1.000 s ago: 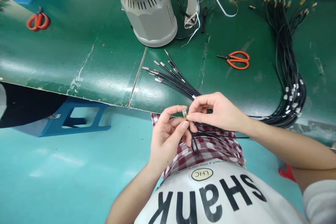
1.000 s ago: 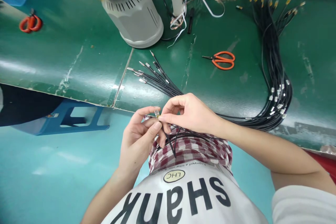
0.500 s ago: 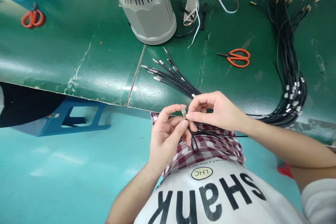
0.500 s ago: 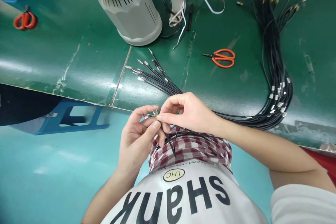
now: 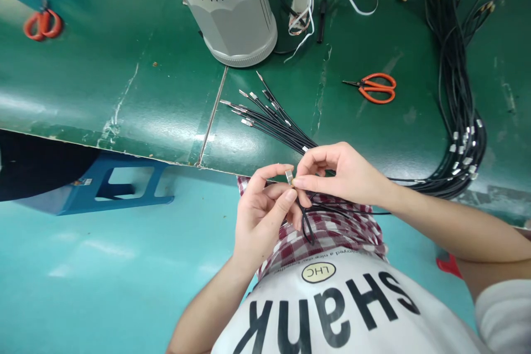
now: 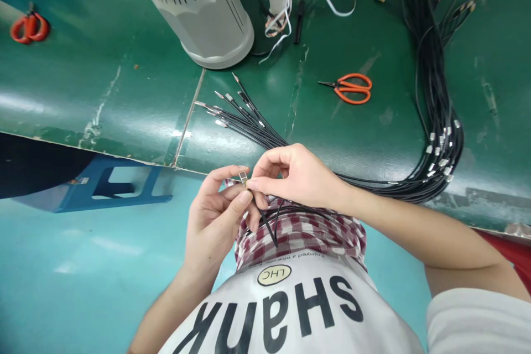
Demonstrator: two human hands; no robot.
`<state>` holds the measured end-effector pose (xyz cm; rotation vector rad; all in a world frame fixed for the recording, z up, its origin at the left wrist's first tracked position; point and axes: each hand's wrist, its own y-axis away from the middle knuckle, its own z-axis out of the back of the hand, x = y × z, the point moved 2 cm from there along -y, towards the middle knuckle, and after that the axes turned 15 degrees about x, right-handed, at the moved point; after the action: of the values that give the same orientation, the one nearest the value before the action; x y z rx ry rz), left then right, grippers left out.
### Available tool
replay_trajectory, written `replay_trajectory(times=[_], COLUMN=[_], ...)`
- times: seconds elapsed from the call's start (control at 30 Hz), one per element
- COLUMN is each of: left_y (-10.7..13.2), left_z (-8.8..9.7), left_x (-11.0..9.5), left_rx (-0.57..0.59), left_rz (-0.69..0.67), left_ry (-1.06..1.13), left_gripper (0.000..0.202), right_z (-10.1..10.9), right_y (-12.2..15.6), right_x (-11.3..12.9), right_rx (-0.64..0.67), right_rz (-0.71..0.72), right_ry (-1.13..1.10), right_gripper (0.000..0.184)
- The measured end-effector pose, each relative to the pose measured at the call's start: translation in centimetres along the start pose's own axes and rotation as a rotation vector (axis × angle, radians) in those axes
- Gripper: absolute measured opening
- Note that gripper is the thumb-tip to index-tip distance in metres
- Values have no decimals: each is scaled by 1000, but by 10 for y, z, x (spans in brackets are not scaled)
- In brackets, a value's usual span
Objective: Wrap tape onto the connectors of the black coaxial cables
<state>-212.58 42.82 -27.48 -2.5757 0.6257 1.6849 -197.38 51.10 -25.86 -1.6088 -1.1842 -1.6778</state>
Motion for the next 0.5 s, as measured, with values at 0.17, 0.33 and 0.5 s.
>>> replay_trajectory(times=[0.17,0.33,0.5], left_y=[0,0,0], left_z=[0,0,1], left_x=[0,0,2], left_rx=[-16,-16,-4], left_rz=[12,10,-6], left_ry=[0,9,8], left_gripper=[27,28,27], right_z=[0,-1,-1], right_y=[-1,0,0], right_x=[-1,-1,-1], right_rx=[11,5,6], right_rz=[2,-2,6], right_ry=[-13,-4,-16], right_gripper=[19,18,17])
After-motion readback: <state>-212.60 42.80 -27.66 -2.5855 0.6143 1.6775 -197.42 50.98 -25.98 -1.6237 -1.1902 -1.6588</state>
